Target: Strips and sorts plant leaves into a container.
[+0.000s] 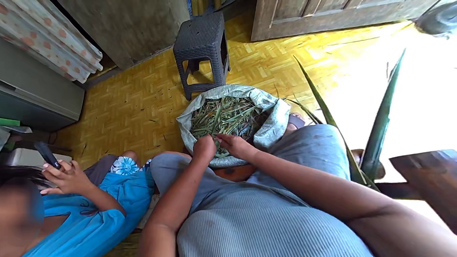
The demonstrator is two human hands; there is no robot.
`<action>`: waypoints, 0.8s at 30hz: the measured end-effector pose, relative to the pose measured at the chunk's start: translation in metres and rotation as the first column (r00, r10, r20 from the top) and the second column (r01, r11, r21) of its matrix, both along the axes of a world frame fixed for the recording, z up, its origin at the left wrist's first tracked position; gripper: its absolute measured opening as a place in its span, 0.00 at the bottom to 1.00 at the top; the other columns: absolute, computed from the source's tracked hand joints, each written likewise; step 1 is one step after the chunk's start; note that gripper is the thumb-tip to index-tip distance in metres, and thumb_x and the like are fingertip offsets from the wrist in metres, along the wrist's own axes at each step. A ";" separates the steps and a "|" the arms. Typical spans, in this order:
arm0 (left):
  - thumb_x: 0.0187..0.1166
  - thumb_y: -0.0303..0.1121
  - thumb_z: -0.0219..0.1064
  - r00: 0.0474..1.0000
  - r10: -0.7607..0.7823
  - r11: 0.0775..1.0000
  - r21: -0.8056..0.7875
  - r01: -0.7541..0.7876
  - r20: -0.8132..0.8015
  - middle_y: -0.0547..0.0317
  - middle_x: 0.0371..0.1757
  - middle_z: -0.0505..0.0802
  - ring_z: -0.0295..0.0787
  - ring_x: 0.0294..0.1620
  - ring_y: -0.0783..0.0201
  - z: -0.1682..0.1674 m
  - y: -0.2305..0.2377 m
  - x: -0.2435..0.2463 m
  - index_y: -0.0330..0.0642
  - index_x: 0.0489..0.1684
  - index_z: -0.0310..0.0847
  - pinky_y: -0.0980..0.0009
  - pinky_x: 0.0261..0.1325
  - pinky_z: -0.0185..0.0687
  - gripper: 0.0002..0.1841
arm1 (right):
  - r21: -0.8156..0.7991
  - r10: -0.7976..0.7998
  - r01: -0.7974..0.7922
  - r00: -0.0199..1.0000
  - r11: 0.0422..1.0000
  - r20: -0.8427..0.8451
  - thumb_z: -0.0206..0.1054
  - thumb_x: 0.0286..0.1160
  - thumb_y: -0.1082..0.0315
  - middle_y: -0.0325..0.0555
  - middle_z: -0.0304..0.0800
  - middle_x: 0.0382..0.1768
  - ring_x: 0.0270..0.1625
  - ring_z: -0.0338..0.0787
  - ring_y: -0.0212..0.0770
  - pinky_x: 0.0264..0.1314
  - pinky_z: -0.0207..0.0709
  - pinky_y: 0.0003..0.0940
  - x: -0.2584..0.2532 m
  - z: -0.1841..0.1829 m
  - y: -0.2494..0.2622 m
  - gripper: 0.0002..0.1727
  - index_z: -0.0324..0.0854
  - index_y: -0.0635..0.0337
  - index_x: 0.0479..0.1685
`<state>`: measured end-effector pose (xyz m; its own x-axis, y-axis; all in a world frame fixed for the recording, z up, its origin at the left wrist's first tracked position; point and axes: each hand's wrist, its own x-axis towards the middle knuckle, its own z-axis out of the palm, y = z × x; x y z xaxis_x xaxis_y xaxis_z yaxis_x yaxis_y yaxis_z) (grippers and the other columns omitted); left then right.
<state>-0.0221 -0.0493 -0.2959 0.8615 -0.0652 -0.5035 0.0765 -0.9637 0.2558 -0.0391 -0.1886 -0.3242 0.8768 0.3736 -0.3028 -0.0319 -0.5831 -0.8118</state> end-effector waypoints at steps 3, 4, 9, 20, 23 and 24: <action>0.93 0.35 0.52 1.000 -0.008 1.000 -0.001 0.008 -0.003 0.34 0.57 0.91 0.89 0.64 0.39 0.001 -0.003 0.000 0.30 0.62 0.82 0.40 0.64 0.82 0.18 | -0.085 0.016 -0.013 1.000 0.996 0.026 0.46 0.97 0.60 0.64 0.81 0.74 0.76 0.82 0.62 0.82 0.67 0.60 0.004 -0.001 -0.001 0.26 0.70 0.66 0.83; 0.94 0.35 0.51 1.000 -0.013 1.000 0.003 0.013 -0.005 0.35 0.57 0.91 0.89 0.64 0.39 0.000 -0.003 0.000 0.30 0.62 0.82 0.41 0.65 0.82 0.18 | -0.127 0.019 -0.015 0.999 0.992 0.033 0.46 0.97 0.59 0.64 0.80 0.75 0.77 0.81 0.63 0.81 0.68 0.62 0.006 -0.001 -0.002 0.26 0.70 0.64 0.84; 0.95 0.38 0.49 1.000 -0.030 1.000 -0.007 0.030 0.002 0.35 0.58 0.92 0.89 0.65 0.39 -0.001 0.001 -0.001 0.33 0.62 0.83 0.41 0.65 0.82 0.20 | -0.297 0.026 0.002 0.995 0.955 0.093 0.46 0.97 0.55 0.63 0.82 0.73 0.71 0.85 0.67 0.71 0.74 0.69 0.016 -0.008 -0.002 0.27 0.70 0.56 0.86; 0.97 0.40 0.44 0.999 -0.021 0.997 -0.073 0.018 -0.038 0.36 0.62 0.91 0.87 0.68 0.41 0.009 0.020 -0.005 0.34 0.71 0.80 0.42 0.70 0.79 0.23 | -0.397 -0.194 0.212 0.977 0.893 0.086 0.43 0.97 0.54 0.70 0.79 0.74 0.74 0.80 0.75 0.71 0.69 0.78 0.090 -0.017 -0.050 0.27 0.70 0.58 0.84; 0.97 0.40 0.45 0.998 0.025 0.988 -0.150 -0.035 -0.063 0.37 0.59 0.91 0.89 0.65 0.43 0.007 0.029 0.001 0.33 0.68 0.81 0.43 0.70 0.79 0.23 | -0.288 -0.376 0.385 0.923 0.877 0.088 0.44 0.97 0.54 0.73 0.80 0.72 0.76 0.79 0.75 0.75 0.65 0.78 0.103 -0.007 -0.067 0.28 0.70 0.62 0.83; 0.97 0.40 0.45 0.997 0.041 0.983 -0.176 -0.053 -0.071 0.38 0.57 0.92 0.89 0.63 0.44 0.006 0.031 0.004 0.32 0.67 0.81 0.44 0.70 0.79 0.23 | -0.197 -0.407 0.411 0.911 0.890 0.061 0.46 0.97 0.54 0.72 0.81 0.71 0.75 0.80 0.73 0.76 0.66 0.75 0.102 -0.004 -0.066 0.28 0.69 0.63 0.83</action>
<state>-0.0181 -0.0187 -0.2899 0.8305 -0.1192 -0.5442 0.1431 -0.8984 0.4152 0.0633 -0.2542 -0.3284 0.9446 -0.0865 -0.3167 -0.2899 -0.6723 -0.6812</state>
